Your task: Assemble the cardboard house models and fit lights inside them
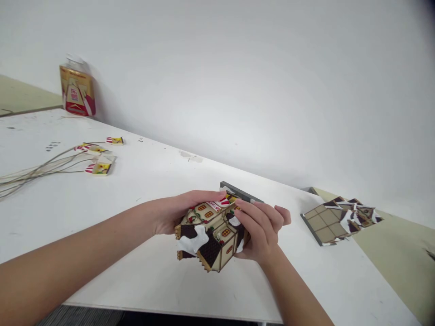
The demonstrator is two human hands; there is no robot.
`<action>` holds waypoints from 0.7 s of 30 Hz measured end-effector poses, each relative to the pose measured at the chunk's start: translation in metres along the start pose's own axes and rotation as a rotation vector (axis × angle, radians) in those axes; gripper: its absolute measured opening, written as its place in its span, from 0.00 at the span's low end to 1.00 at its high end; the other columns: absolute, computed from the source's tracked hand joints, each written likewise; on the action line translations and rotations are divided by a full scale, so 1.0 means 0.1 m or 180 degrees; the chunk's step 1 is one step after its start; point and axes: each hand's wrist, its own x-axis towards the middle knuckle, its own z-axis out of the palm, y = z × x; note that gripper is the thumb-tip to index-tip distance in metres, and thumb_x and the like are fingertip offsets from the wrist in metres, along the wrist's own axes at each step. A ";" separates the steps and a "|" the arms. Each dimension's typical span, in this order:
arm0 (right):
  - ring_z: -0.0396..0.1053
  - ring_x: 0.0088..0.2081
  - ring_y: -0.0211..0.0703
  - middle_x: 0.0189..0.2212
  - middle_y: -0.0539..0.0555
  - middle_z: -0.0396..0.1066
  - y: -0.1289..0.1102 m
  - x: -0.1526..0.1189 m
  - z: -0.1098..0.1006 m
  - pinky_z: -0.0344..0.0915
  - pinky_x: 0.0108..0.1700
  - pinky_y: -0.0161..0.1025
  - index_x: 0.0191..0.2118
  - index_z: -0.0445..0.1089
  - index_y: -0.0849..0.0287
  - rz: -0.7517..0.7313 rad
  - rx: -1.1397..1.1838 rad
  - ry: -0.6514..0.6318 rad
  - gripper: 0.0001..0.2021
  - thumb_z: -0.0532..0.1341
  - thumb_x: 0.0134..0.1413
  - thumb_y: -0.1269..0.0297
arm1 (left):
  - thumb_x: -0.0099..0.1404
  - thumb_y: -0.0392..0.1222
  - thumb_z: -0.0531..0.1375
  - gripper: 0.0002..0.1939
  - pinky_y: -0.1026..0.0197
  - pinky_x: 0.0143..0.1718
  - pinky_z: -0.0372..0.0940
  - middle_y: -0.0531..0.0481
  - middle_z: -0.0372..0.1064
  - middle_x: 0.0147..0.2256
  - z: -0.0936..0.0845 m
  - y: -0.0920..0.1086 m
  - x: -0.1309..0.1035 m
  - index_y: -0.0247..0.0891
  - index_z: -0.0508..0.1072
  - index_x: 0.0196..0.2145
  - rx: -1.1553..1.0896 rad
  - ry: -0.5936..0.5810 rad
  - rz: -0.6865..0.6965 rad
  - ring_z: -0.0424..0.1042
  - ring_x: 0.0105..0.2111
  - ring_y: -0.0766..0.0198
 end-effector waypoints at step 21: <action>0.64 0.49 0.50 0.53 0.59 0.62 0.00 0.03 0.32 0.65 0.46 0.47 0.52 0.60 0.55 0.3815 0.2500 -0.0581 0.30 0.64 0.45 0.46 | 0.42 0.50 0.73 0.40 0.52 0.40 0.68 0.41 0.73 0.42 -0.10 -0.02 0.16 0.38 0.61 0.49 0.0126 0.0435 0.0378 0.74 0.44 0.47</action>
